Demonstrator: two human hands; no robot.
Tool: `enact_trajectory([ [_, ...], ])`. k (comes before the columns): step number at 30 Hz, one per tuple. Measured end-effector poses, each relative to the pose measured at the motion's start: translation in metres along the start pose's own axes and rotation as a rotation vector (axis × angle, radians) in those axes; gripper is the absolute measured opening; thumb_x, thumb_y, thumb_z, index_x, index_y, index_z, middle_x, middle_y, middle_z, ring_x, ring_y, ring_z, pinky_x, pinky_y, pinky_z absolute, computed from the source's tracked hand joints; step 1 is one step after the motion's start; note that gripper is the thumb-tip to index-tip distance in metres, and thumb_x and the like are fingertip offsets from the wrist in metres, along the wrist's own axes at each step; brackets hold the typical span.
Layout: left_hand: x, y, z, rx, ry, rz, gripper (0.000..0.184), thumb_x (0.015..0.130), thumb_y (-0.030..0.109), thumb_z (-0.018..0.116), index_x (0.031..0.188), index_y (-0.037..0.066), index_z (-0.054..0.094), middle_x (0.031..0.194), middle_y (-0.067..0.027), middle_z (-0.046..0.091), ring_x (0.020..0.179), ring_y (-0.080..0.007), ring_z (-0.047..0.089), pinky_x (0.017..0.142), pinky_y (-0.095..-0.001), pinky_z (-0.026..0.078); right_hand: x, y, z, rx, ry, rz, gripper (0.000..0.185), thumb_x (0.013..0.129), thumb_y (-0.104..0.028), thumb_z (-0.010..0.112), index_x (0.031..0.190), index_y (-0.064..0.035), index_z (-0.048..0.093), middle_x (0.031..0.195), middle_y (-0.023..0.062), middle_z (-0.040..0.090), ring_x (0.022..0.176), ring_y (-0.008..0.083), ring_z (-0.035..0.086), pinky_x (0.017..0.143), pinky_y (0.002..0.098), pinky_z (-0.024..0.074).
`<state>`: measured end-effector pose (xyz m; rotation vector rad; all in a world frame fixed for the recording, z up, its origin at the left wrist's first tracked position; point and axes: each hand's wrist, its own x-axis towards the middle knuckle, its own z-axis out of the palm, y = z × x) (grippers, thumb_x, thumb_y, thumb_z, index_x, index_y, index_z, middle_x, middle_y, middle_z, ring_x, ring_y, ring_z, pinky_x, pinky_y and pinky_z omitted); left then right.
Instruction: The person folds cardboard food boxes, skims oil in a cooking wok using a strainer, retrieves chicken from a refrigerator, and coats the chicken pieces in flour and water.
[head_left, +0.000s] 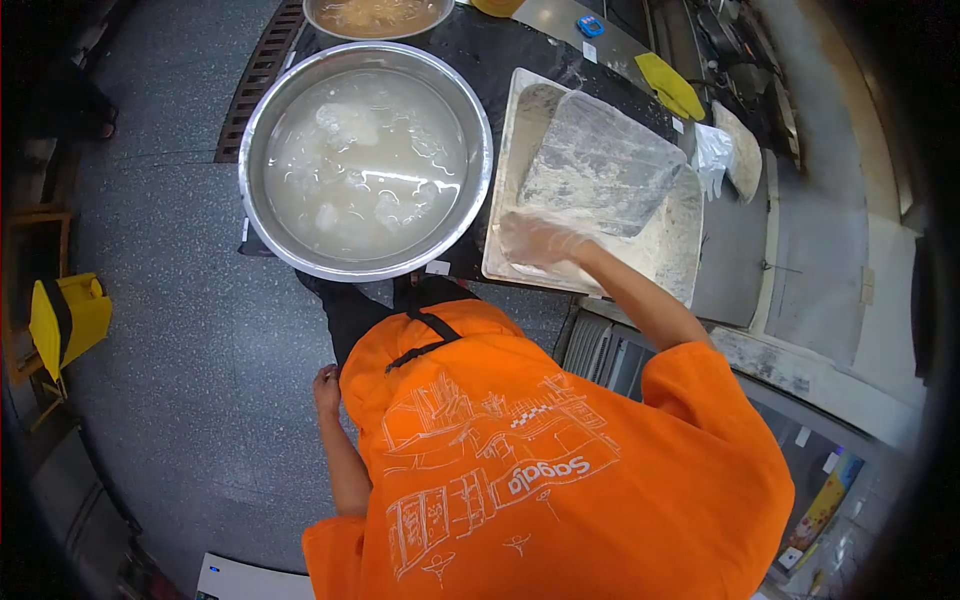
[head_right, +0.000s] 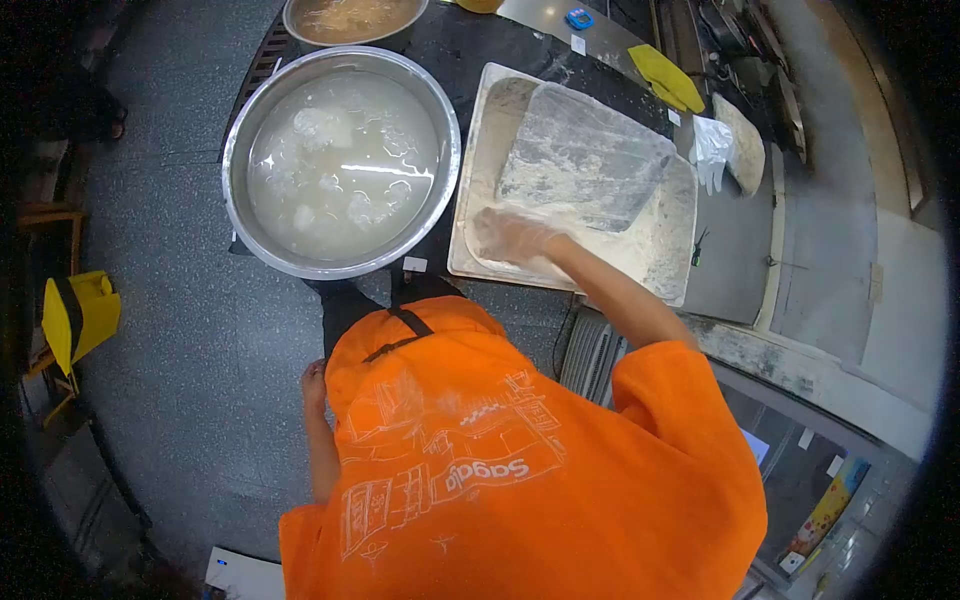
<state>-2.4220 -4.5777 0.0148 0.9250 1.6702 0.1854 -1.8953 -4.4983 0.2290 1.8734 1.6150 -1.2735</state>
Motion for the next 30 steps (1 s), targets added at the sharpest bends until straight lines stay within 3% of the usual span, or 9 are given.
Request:
enact_trajectory([
  [4,0.004,-0.002,0.006,-0.138,-0.045,-0.054,0.028,0.089,0.016,0.053,0.110,0.000,0.061,0.090,-0.0143,0.066,0.082,-0.0194,0.062,0.072,-0.0311,0.048,-0.016,-0.004,-0.008,0.003,0.075,-0.145,0.058,0.087,-0.027,0.046,0.135,0.0039,0.034,0.141,0.0241,0.032,0.133,0.0331,0.028,0.114,0.0339,0.0184],
  [8,0.006,-0.011,0.003,-0.098,-0.038,-0.010,0.028,0.090,0.016,0.052,0.110,-0.001,0.061,0.090,-0.0143,0.066,0.081,-0.0191,0.062,0.071,-0.0310,0.047,-0.023,-0.012,-0.026,0.087,0.311,-0.278,0.053,0.083,-0.019,0.047,0.128,0.0081,0.039,0.131,0.0260,0.042,0.128,0.0350,0.035,0.111,0.0366,0.0248],
  [10,0.006,-0.009,0.004,-0.071,-0.047,-0.029,0.028,0.090,0.016,0.052,0.110,-0.002,0.061,0.091,-0.0148,0.066,0.082,-0.0198,0.062,0.072,-0.0311,0.047,-0.018,-0.031,-0.028,-0.033,0.257,-0.038,0.047,0.083,-0.015,0.045,0.122,0.0098,0.041,0.123,0.0291,0.046,0.116,0.0388,0.046,0.104,0.0400,0.0323],
  [15,0.013,-0.015,0.006,-0.113,-0.034,-0.013,0.029,0.091,0.018,0.052,0.110,-0.001,0.062,0.092,-0.0149,0.067,0.082,-0.0207,0.063,0.071,-0.0320,0.048,-0.011,-0.030,-0.026,0.150,0.023,0.048,0.060,0.080,-0.014,0.047,0.133,0.0098,0.031,0.133,0.0299,0.039,0.120,0.0390,0.044,0.105,0.0391,0.0320],
  [17,0.009,-0.007,0.002,-0.090,-0.013,0.010,0.029,0.091,0.018,0.051,0.109,-0.001,0.062,0.092,-0.0148,0.067,0.082,-0.0209,0.063,0.071,-0.0324,0.048,-0.009,0.002,-0.025,0.142,0.100,-0.347,0.065,0.081,-0.019,0.050,0.136,0.0082,0.028,0.137,0.0293,0.036,0.125,0.0371,0.041,0.106,0.0377,0.0306],
  [18,0.007,-0.004,0.001,-0.059,0.001,0.014,0.029,0.091,0.019,0.052,0.109,-0.001,0.062,0.091,-0.0146,0.067,0.081,-0.0210,0.063,0.070,-0.0324,0.048,-0.008,0.000,-0.026,-0.063,0.148,-0.248,0.067,0.080,-0.023,0.053,0.136,0.0072,0.029,0.135,0.0294,0.038,0.124,0.0363,0.042,0.105,0.0379,0.0322],
  [25,0.011,-0.013,0.007,-0.119,-0.027,-0.069,0.030,0.090,0.022,0.053,0.107,0.000,0.063,0.090,-0.0144,0.067,0.080,-0.0209,0.063,0.069,-0.0315,0.048,0.006,-0.026,-0.020,0.063,-0.049,0.083,0.061,0.083,-0.022,0.049,0.133,0.0080,0.034,0.133,0.0291,0.041,0.121,0.0378,0.045,0.103,0.0405,0.0352],
  [28,0.013,-0.015,0.008,-0.170,-0.040,-0.033,0.030,0.091,0.021,0.052,0.108,0.000,0.062,0.089,-0.0134,0.066,0.080,-0.0202,0.063,0.070,-0.0312,0.048,0.018,0.012,-0.005,-0.098,0.071,-0.064,0.054,0.090,-0.027,0.045,0.129,0.0093,0.038,0.135,0.0290,0.038,0.125,0.0355,0.040,0.106,0.0371,0.0333],
  [30,0.014,-0.017,0.009,-0.152,-0.038,-0.056,0.030,0.091,0.021,0.051,0.109,0.000,0.062,0.090,-0.0135,0.066,0.080,-0.0201,0.063,0.071,-0.0311,0.048,0.007,0.029,-0.002,0.008,0.299,-0.399,0.052,0.088,-0.029,0.051,0.128,0.0038,0.043,0.134,0.0250,0.040,0.122,0.0351,0.043,0.105,0.0376,0.0341],
])
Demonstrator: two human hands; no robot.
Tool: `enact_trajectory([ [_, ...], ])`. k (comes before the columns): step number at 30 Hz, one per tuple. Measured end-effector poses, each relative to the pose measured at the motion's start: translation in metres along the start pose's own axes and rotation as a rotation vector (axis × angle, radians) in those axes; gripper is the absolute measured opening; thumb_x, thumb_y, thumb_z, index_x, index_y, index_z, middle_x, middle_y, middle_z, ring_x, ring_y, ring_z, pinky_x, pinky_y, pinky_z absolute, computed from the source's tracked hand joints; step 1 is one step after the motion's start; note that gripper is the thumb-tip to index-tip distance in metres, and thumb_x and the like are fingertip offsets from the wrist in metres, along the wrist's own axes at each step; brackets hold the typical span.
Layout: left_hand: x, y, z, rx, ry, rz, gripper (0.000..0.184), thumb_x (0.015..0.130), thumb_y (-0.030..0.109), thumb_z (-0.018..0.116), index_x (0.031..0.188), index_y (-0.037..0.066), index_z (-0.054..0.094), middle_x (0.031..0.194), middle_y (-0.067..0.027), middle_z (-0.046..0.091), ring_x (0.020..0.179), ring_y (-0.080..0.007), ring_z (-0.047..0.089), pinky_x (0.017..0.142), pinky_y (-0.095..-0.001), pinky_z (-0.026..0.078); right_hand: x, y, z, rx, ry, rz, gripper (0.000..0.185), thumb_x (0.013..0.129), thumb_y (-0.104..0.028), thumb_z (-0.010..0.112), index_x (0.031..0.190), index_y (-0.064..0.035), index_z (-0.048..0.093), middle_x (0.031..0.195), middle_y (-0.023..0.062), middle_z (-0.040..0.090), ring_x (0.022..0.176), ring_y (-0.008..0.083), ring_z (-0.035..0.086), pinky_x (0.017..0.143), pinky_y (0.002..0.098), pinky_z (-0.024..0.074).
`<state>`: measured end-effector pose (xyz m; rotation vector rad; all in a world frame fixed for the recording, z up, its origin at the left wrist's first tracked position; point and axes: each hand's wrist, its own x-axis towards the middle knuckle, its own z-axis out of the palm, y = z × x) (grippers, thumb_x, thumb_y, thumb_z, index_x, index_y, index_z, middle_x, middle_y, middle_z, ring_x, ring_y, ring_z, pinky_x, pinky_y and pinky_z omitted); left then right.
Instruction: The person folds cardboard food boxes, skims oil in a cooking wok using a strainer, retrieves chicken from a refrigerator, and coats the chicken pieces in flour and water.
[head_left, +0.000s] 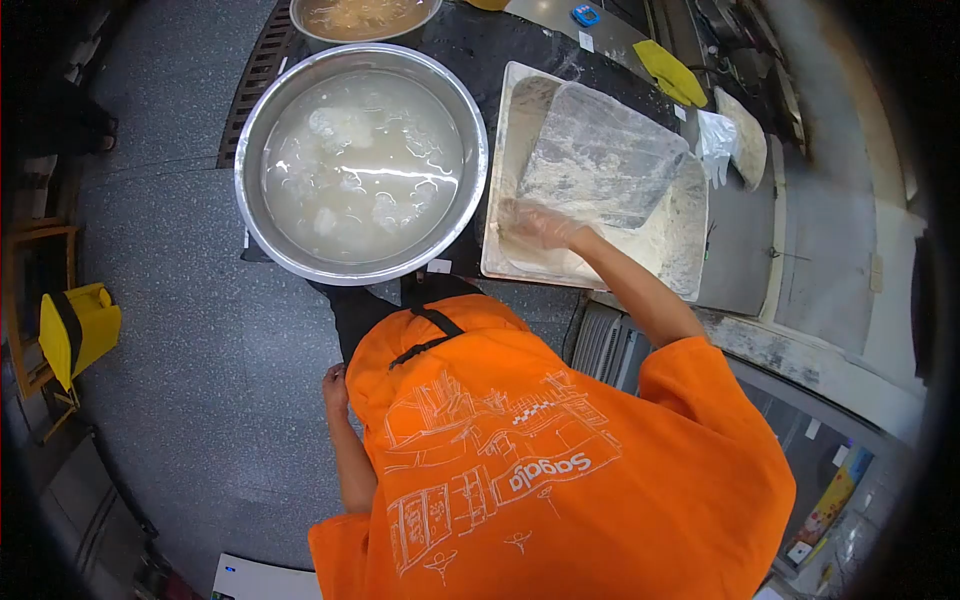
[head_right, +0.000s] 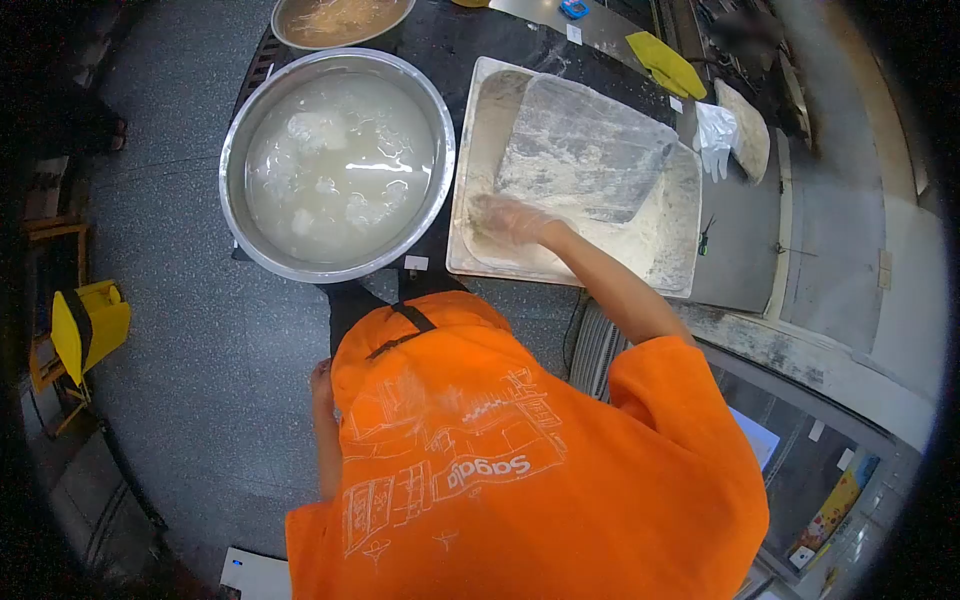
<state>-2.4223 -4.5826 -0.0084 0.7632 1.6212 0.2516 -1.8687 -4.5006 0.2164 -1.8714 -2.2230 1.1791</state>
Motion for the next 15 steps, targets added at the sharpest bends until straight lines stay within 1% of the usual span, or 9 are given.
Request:
enact_trajectory([
  [1,0.001,0.000,-0.001,0.018,0.007,-0.021,0.030,0.091,0.021,0.051,0.110,0.000,0.061,0.091,-0.0136,0.066,0.081,-0.0200,0.062,0.071,-0.0310,0.048,-0.001,0.003,0.003,0.002,0.002,0.001,0.052,0.088,-0.029,0.051,0.128,0.0038,0.043,0.134,0.0250,0.040,0.122,0.0351,0.043,0.105,0.0376,0.0341],
  [3,-0.003,0.007,-0.002,0.047,0.011,-0.022,0.030,0.091,0.020,0.051,0.110,-0.001,0.061,0.092,-0.0141,0.066,0.082,-0.0197,0.062,0.072,-0.0308,0.048,0.000,-0.008,-0.003,-0.009,-0.031,0.167,0.054,0.082,-0.024,0.060,0.130,-0.0028,0.044,0.137,0.0206,0.040,0.121,0.0323,0.045,0.105,0.0363,0.0343],
  [6,-0.011,0.019,-0.002,0.055,0.004,-0.009,0.029,0.091,0.018,0.052,0.110,-0.001,0.060,0.094,-0.0149,0.065,0.084,-0.0194,0.062,0.073,-0.0303,0.048,-0.014,-0.049,-0.053,0.033,-0.079,0.256,0.054,0.079,-0.020,0.064,0.128,-0.0055,0.046,0.132,0.0194,0.046,0.117,0.0300,0.049,0.103,0.0351,0.0368],
  [7,-0.012,0.020,-0.002,0.034,-0.009,0.007,0.028,0.091,0.018,0.052,0.109,-0.001,0.060,0.095,-0.0151,0.065,0.085,-0.0194,0.062,0.073,-0.0300,0.048,-0.018,-0.044,-0.062,0.037,-0.078,0.258,0.054,0.079,-0.020,0.064,0.128,-0.0055,0.046,0.132,0.0194,0.046,0.117,0.0300,0.049,0.103,0.0351,0.0368],
  [9,-0.003,0.009,-0.003,0.020,-0.020,0.001,0.028,0.091,0.017,0.052,0.109,-0.001,0.060,0.095,-0.0147,0.065,0.085,-0.0193,0.062,0.073,-0.0298,0.048,-0.031,-0.018,-0.083,0.038,-0.137,0.409,0.052,0.079,-0.020,0.064,0.126,-0.0056,0.048,0.122,0.0195,0.054,0.112,0.0304,0.053,0.100,0.0357,0.0407],
  [10,0.003,0.003,-0.003,0.001,-0.026,-0.005,0.027,0.091,0.017,0.052,0.109,-0.002,0.060,0.095,-0.0142,0.065,0.085,-0.0192,0.062,0.073,-0.0296,0.048,-0.036,-0.010,-0.086,0.039,-0.133,0.416,0.052,0.079,-0.020,0.064,0.126,-0.0056,0.048,0.122,0.0195,0.054,0.112,0.0304,0.053,0.100,0.0357,0.0407],
  [12,0.001,0.007,0.000,-0.032,-0.052,-0.016,0.027,0.091,0.017,0.052,0.109,-0.002,0.060,0.095,-0.0136,0.065,0.084,-0.0187,0.061,0.073,-0.0294,0.048,-0.044,0.000,-0.088,0.148,0.039,0.546,0.047,0.078,-0.022,0.065,0.120,-0.0026,0.053,0.112,0.0190,0.060,0.107,0.0302,0.057,0.096,0.0364,0.0440],
  [13,0.001,0.009,0.000,-0.067,-0.070,-0.032,0.027,0.092,0.017,0.051,0.110,-0.002,0.060,0.095,-0.0130,0.065,0.084,-0.0182,0.061,0.072,-0.0292,0.048,-0.046,0.001,-0.082,0.151,0.043,0.552,0.047,0.078,-0.022,0.065,0.120,-0.0026,0.053,0.112,0.0190,0.060,0.107,0.0302,0.057,0.096,0.0364,0.0440],
  [15,0.008,0.008,0.000,-0.057,-0.092,-0.007,0.028,0.092,0.017,0.052,0.110,-0.002,0.060,0.094,-0.0123,0.065,0.083,-0.0174,0.061,0.071,-0.0288,0.048,-0.045,-0.009,-0.071,-0.057,0.127,0.378,0.041,0.080,-0.022,0.065,0.113,0.0000,0.057,0.111,0.0188,0.061,0.106,0.0297,0.057,0.092,0.0372,0.0463],
])
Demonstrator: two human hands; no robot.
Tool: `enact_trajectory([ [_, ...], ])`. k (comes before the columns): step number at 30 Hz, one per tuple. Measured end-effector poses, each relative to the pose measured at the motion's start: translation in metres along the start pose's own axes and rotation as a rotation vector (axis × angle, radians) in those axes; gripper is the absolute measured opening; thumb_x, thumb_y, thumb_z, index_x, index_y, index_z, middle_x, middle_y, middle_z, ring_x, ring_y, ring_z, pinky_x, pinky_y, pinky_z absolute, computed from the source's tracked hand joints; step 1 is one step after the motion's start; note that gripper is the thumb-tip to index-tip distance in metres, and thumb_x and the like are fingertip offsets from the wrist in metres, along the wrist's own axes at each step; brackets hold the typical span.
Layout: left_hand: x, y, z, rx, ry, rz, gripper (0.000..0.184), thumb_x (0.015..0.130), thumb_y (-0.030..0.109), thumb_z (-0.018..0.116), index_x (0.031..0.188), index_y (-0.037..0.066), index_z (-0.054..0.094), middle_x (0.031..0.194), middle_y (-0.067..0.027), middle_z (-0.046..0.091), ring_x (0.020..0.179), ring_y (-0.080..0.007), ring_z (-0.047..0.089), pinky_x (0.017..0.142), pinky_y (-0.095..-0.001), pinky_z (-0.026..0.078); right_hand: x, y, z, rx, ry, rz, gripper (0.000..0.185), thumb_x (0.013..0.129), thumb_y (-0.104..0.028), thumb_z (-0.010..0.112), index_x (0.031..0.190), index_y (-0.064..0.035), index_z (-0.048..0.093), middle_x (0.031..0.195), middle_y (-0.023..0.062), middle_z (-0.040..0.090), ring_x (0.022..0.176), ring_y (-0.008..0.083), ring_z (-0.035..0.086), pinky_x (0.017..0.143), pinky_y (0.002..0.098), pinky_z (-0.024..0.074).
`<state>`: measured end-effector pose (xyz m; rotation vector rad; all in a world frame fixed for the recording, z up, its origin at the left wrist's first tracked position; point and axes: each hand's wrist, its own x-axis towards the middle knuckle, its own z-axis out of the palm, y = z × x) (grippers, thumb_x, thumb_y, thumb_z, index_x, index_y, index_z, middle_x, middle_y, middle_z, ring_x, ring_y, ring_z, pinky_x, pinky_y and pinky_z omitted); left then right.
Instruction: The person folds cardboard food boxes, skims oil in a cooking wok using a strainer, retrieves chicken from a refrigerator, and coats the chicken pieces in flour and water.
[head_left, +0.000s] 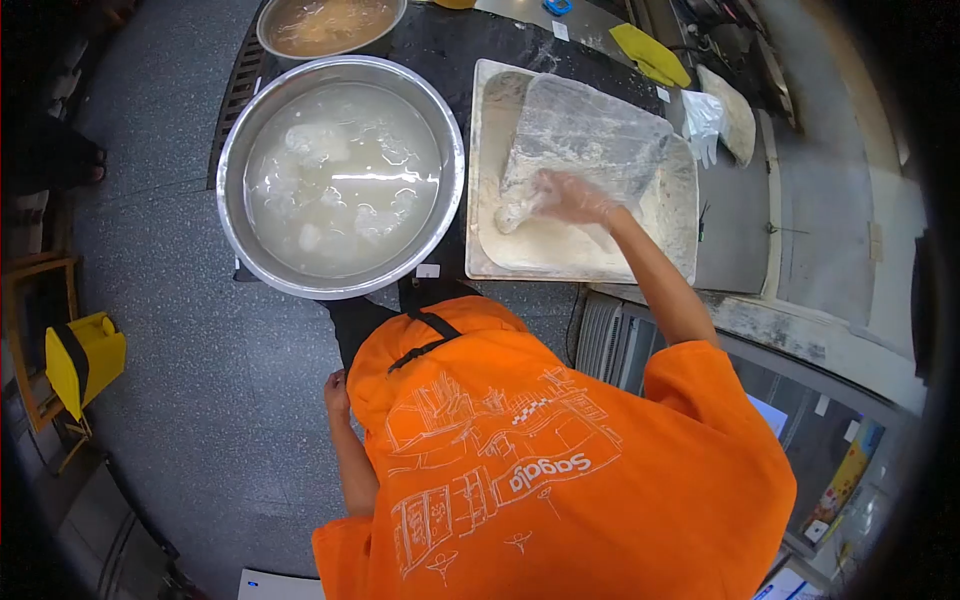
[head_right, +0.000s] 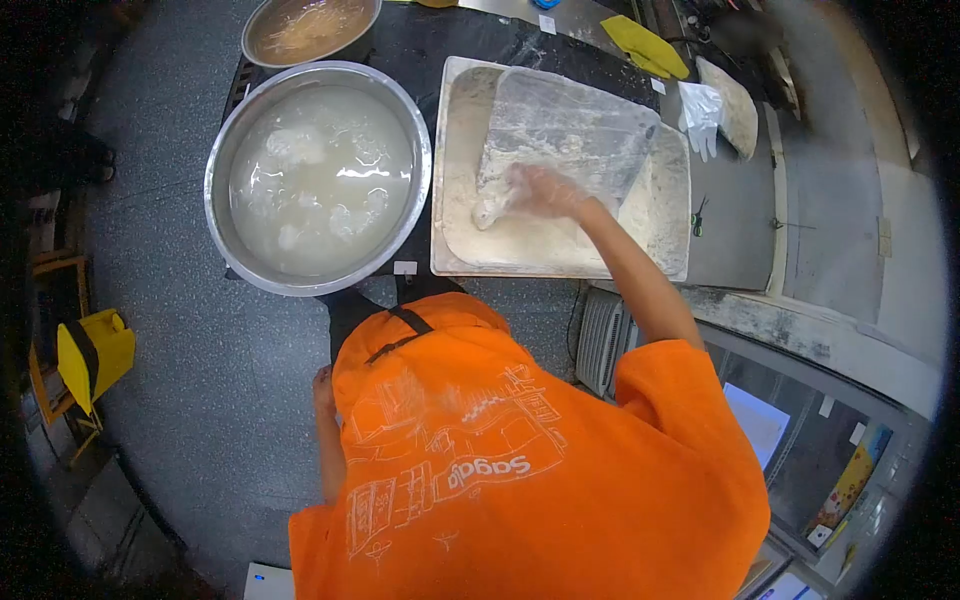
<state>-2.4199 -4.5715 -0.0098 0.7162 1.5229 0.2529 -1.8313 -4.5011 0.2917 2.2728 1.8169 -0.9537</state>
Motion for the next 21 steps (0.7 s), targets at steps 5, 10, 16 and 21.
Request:
enact_trajectory([
  [5,-0.013,0.033,0.008,0.172,0.045,0.020,0.029,0.092,0.017,0.051,0.112,-0.002,0.058,0.093,-0.0110,0.064,0.082,-0.0160,0.060,0.070,-0.0277,0.048,0.000,-0.010,-0.009,0.103,0.010,0.034,0.040,0.081,-0.025,0.065,0.111,0.0011,0.057,0.109,0.0202,0.061,0.103,0.0298,0.058,0.085,0.0393,0.0491],
  [10,-0.020,0.043,0.008,0.235,0.043,0.057,0.029,0.092,0.015,0.049,0.113,-0.002,0.058,0.095,-0.0127,0.065,0.083,-0.0176,0.061,0.070,-0.0282,0.048,0.004,0.047,-0.013,0.372,0.325,0.131,0.033,0.081,-0.031,0.068,0.094,-0.0006,0.064,0.085,0.0145,0.065,0.079,0.0237,0.061,0.071,0.0367,0.0499],
  [16,0.003,0.005,-0.004,0.170,0.005,0.076,0.029,0.090,0.015,0.050,0.111,-0.003,0.059,0.095,-0.0153,0.065,0.085,-0.0201,0.062,0.073,-0.0297,0.048,0.013,0.081,-0.028,0.766,0.378,0.100,0.039,0.077,-0.033,0.072,0.088,0.0032,0.064,0.075,0.0139,0.064,0.068,0.0196,0.059,0.062,0.0352,0.0473],
  [21,-0.016,0.030,0.006,0.225,0.068,0.070,0.029,0.089,0.016,0.050,0.109,-0.002,0.060,0.096,-0.0157,0.065,0.088,-0.0210,0.061,0.076,-0.0310,0.048,-0.003,0.011,-0.058,0.355,0.619,0.308,0.026,0.080,-0.025,0.069,0.077,-0.0005,0.063,0.063,0.0104,0.058,0.057,0.0141,0.050,0.055,0.0342,0.0411],
])
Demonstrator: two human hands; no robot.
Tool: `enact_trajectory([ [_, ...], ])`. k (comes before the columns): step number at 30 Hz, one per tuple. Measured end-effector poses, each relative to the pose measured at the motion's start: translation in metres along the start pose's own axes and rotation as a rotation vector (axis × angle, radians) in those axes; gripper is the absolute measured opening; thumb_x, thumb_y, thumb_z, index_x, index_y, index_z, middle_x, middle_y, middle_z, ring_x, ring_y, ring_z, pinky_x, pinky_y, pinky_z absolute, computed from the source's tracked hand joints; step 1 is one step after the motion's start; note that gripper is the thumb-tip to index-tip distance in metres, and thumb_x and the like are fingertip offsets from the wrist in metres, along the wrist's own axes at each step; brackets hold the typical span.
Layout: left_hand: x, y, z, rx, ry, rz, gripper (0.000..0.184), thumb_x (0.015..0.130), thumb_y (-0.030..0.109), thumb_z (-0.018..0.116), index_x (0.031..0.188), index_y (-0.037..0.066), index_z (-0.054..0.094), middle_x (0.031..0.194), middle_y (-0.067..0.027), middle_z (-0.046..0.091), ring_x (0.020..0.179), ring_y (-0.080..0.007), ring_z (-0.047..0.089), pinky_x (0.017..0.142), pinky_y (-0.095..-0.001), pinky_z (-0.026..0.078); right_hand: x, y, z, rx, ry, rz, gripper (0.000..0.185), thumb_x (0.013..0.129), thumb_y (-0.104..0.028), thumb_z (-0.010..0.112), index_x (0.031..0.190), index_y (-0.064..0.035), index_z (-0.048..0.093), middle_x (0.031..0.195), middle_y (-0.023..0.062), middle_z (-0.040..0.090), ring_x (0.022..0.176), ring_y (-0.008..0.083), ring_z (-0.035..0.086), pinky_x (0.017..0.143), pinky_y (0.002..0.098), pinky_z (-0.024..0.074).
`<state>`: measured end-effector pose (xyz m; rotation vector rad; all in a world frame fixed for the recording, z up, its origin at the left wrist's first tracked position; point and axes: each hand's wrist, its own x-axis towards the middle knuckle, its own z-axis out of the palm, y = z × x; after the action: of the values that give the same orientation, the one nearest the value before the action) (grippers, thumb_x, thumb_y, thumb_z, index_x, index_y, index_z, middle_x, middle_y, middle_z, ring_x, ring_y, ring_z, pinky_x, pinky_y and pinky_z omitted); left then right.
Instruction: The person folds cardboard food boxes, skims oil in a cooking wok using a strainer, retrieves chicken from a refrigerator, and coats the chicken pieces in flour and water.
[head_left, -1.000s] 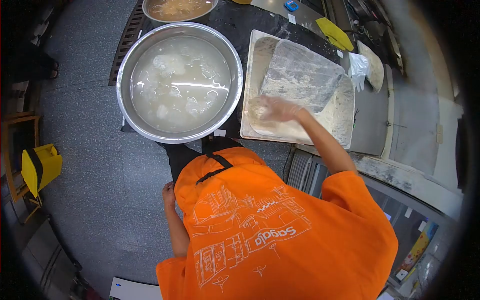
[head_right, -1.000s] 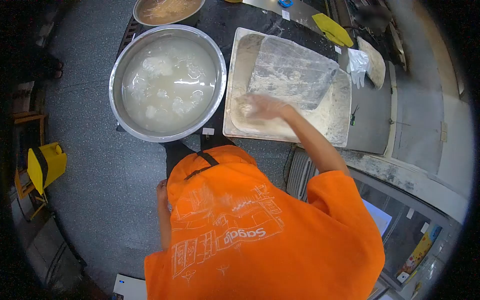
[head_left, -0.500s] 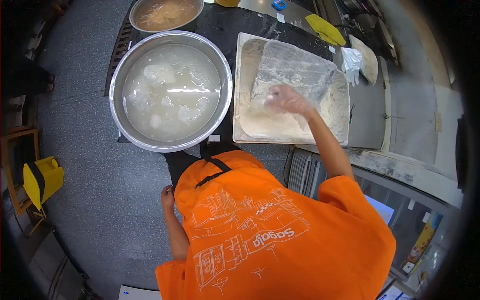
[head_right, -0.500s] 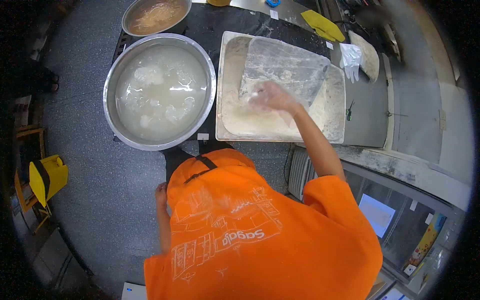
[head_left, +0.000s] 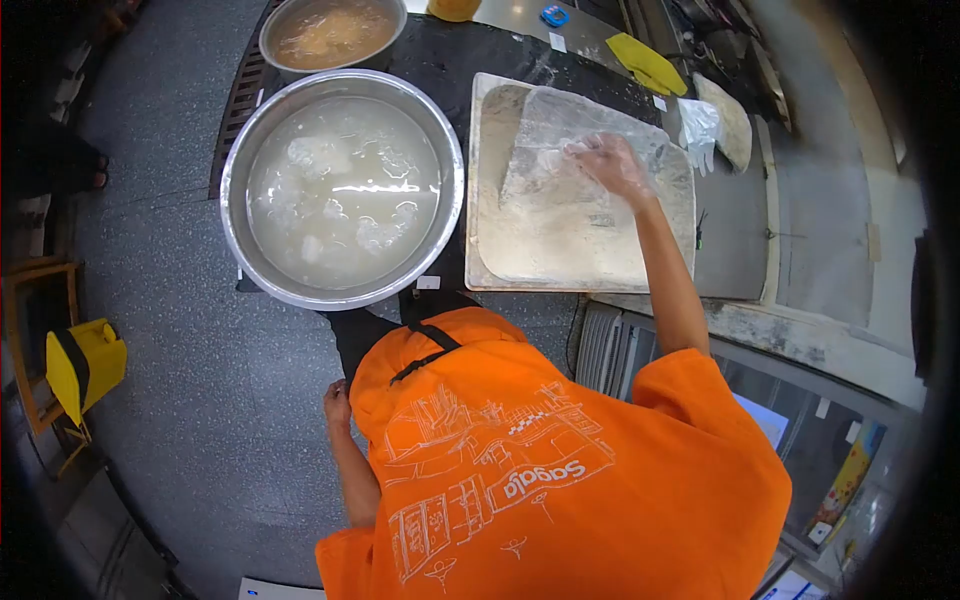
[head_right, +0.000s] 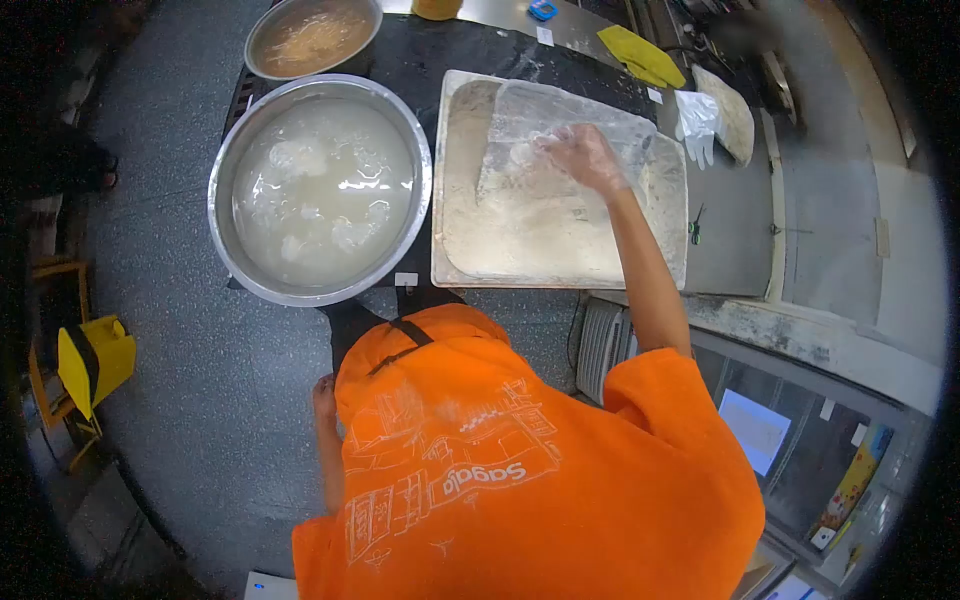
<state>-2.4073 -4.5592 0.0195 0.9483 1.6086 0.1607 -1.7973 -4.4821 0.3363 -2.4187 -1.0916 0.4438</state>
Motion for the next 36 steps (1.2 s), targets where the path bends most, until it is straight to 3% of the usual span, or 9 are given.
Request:
enact_trajectory([
  [4,-0.010,0.001,-0.002,0.016,0.007,-0.050,0.029,0.089,0.015,0.051,0.110,-0.001,0.061,0.096,-0.0146,0.065,0.088,-0.0206,0.061,0.077,-0.0318,0.048,-0.011,-0.059,-0.022,-0.170,-0.270,-0.095,0.025,0.086,-0.020,0.065,0.094,0.0033,0.063,0.076,0.0090,0.063,0.064,0.0121,0.056,0.059,0.0272,0.0464],
  [6,-0.008,-0.009,-0.001,-0.049,0.013,-0.060,0.028,0.089,0.014,0.051,0.110,-0.001,0.061,0.095,-0.0143,0.065,0.087,-0.0204,0.061,0.076,-0.0317,0.048,-0.012,-0.076,-0.016,-0.089,0.042,-0.668,0.020,0.087,-0.020,0.062,0.097,-0.0032,0.066,0.079,0.0089,0.067,0.065,0.0142,0.059,0.062,0.0277,0.0487],
  [9,0.001,-0.020,0.000,-0.102,0.020,-0.042,0.027,0.089,0.014,0.051,0.110,-0.001,0.061,0.094,-0.0137,0.065,0.085,-0.0194,0.061,0.075,-0.0310,0.048,-0.016,-0.138,0.004,0.011,-0.062,-0.782,0.016,0.087,-0.017,0.060,0.097,-0.0055,0.066,0.090,0.0134,0.067,0.076,0.0238,0.065,0.071,0.0323,0.0519],
  [13,-0.003,-0.010,-0.001,-0.123,0.033,-0.080,0.027,0.089,0.014,0.052,0.109,-0.001,0.061,0.093,-0.0133,0.065,0.081,-0.0167,0.061,0.072,-0.0292,0.048,-0.027,-0.202,0.044,0.021,-0.296,-0.799,0.021,0.087,-0.021,0.059,0.099,-0.0062,0.066,0.092,0.0138,0.067,0.080,0.0265,0.064,0.074,0.0351,0.0514],
  [16,0.008,-0.040,-0.001,-0.211,0.070,-0.059,0.027,0.089,0.015,0.053,0.110,0.000,0.061,0.090,-0.0122,0.066,0.077,-0.0150,0.061,0.068,-0.0282,0.048,-0.031,-0.226,0.076,-0.245,-0.354,-0.778,0.037,0.085,-0.038,0.054,0.099,-0.0057,0.065,0.092,0.0155,0.066,0.087,0.0327,0.062,0.081,0.0401,0.0481],
  [20,-0.021,-0.022,-0.003,-0.112,0.172,0.004,0.027,0.089,0.017,0.054,0.109,0.000,0.062,0.084,-0.0117,0.066,0.075,-0.0144,0.061,0.067,-0.0277,0.047,-0.020,-0.221,0.125,-0.440,-0.353,-0.817,0.032,0.084,-0.028,0.057,0.106,-0.0042,0.060,0.095,0.0188,0.064,0.090,0.0356,0.061,0.082,0.0417,0.0477],
  [27,-0.026,-0.098,0.010,-0.282,0.149,-0.159,0.031,0.086,0.023,0.055,0.107,0.002,0.063,0.088,-0.0152,0.068,0.083,-0.0211,0.064,0.073,-0.0326,0.049,-0.014,-0.209,0.167,-0.514,-0.426,-0.811,0.026,0.085,-0.024,0.056,0.099,-0.0032,0.059,0.095,0.0185,0.063,0.088,0.0366,0.061,0.079,0.0430,0.0482],
  [31,0.000,-0.164,0.026,-0.321,0.155,-0.085,0.031,0.085,0.023,0.056,0.107,0.002,0.063,0.093,-0.0163,0.067,0.085,-0.0215,0.064,0.074,-0.0325,0.049,-0.004,-0.200,0.176,-0.463,-0.334,-1.033,0.019,0.086,-0.021,0.055,0.095,-0.0045,0.061,0.092,0.0176,0.060,0.085,0.0354,0.060,0.076,0.0429,0.0485],
  [36,-0.016,-0.091,0.002,-0.327,0.137,-0.119,0.032,0.085,0.022,0.056,0.108,0.001,0.063,0.095,-0.0178,0.067,0.086,-0.0219,0.064,0.075,-0.0313,0.048,0.002,-0.189,0.185,-0.267,-0.320,-1.176,0.016,0.085,-0.017,0.058,0.091,-0.0026,0.060,0.091,0.0172,0.060,0.086,0.0346,0.059,0.076,0.0419,0.0481],
])
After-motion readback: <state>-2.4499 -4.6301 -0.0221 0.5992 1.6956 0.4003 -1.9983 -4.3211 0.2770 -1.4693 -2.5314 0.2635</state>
